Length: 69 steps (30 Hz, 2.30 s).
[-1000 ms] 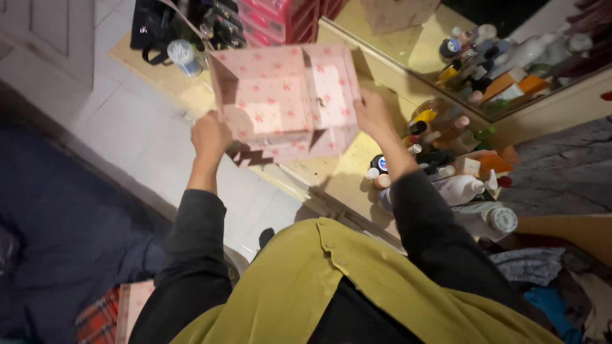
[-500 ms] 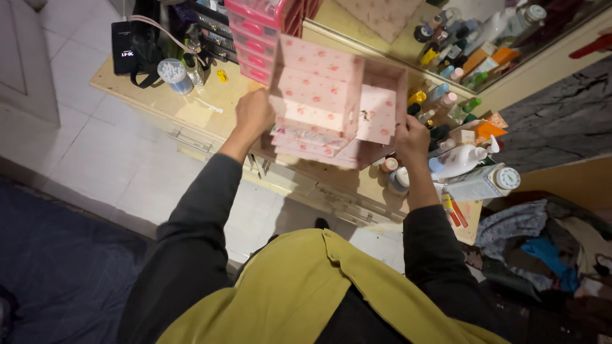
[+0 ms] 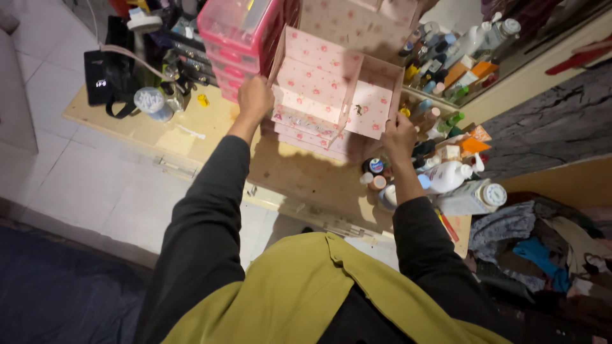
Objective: The person assembles a small pink floral-patterned paper box by folding and interlocking its pre-cut tabs. They then place a smaller matching paper box inside the larger one and arrange several bottles and tubes on top of the assembled boxes.
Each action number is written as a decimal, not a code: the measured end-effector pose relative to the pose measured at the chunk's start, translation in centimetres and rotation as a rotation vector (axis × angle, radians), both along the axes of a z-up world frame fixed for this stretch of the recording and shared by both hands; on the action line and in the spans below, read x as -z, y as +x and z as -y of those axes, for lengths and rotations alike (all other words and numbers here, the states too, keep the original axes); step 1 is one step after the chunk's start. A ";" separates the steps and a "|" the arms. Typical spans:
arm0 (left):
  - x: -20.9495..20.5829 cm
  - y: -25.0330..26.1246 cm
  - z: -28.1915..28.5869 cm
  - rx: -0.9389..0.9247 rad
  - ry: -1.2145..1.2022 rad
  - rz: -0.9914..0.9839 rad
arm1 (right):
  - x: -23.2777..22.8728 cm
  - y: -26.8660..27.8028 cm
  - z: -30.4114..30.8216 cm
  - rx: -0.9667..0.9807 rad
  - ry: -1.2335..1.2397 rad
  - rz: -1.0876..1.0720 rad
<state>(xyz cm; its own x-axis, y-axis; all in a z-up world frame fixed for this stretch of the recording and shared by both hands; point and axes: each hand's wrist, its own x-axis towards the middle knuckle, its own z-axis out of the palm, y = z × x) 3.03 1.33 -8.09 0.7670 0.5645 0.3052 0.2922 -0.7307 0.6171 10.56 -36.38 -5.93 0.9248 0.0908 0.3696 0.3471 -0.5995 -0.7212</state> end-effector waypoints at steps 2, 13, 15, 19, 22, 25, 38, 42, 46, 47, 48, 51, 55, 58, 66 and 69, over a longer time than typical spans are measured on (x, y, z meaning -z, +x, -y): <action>0.9 0.8 0.2 -0.043 -0.078 0.028 | 0.1 1.4 -0.3 -0.018 0.008 0.011; 3.6 0.3 -4.0 0.314 -1.033 0.253 | 1.6 5.7 -2.3 0.051 -0.123 0.067; 4.5 -0.2 -4.5 0.342 -1.021 0.302 | 1.9 5.6 -2.6 0.065 -0.089 0.056; 5.7 -0.2 -4.5 0.254 -0.891 0.313 | 2.1 5.5 -2.3 0.102 -0.055 -0.014; 5.6 -0.3 -5.1 0.265 -0.686 0.298 | 2.2 5.5 -2.5 0.126 -0.089 -0.019; 5.4 -0.2 -5.9 0.309 -0.535 0.273 | 2.5 5.7 -2.6 0.146 -0.098 0.002; 7.4 0.5 -8.0 0.415 -0.284 0.326 | -0.5 2.7 -2.0 0.174 -0.207 0.267; 4.5 -1.9 -6.7 0.273 -0.117 0.199 | -3.5 -0.4 2.0 0.228 -0.043 0.229; 2.3 -3.7 -5.8 0.390 -0.173 0.245 | -4.9 -3.5 10.3 0.271 -0.071 0.360; 1.9 -3.9 -5.3 0.413 -0.202 0.253 | -5.1 -4.3 12.5 0.313 -0.116 0.375; 1.4 -3.9 -4.6 0.445 -0.214 0.282 | -5.1 -4.6 14.1 0.344 -0.164 0.369; 0.1 -3.4 -1.2 0.541 -0.359 0.344 | -4.6 -5.0 18.4 0.398 -0.308 0.375; -2.0 -2.5 4.7 0.658 -0.397 0.449 | -2.4 -3.3 20.2 0.406 -0.380 0.226; -3.9 -1.8 8.0 0.657 -0.256 0.520 | -1.8 -2.2 20.3 0.408 -0.398 0.100; -5.2 -0.4 13.0 0.541 -0.457 0.427 | -5.7 -1.7 20.8 0.363 -0.489 0.241; -5.7 0.4 14.2 0.550 -0.372 0.426 | -9.7 -1.5 21.0 0.272 -0.429 0.312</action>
<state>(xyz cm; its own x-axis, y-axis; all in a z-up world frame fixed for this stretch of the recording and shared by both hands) 3.41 -12.86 -2.35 0.8254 0.2606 0.5008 -0.3676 -0.4252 0.8271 9.07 -57.38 3.78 0.7891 0.0672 0.6106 0.2967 -0.9121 -0.2830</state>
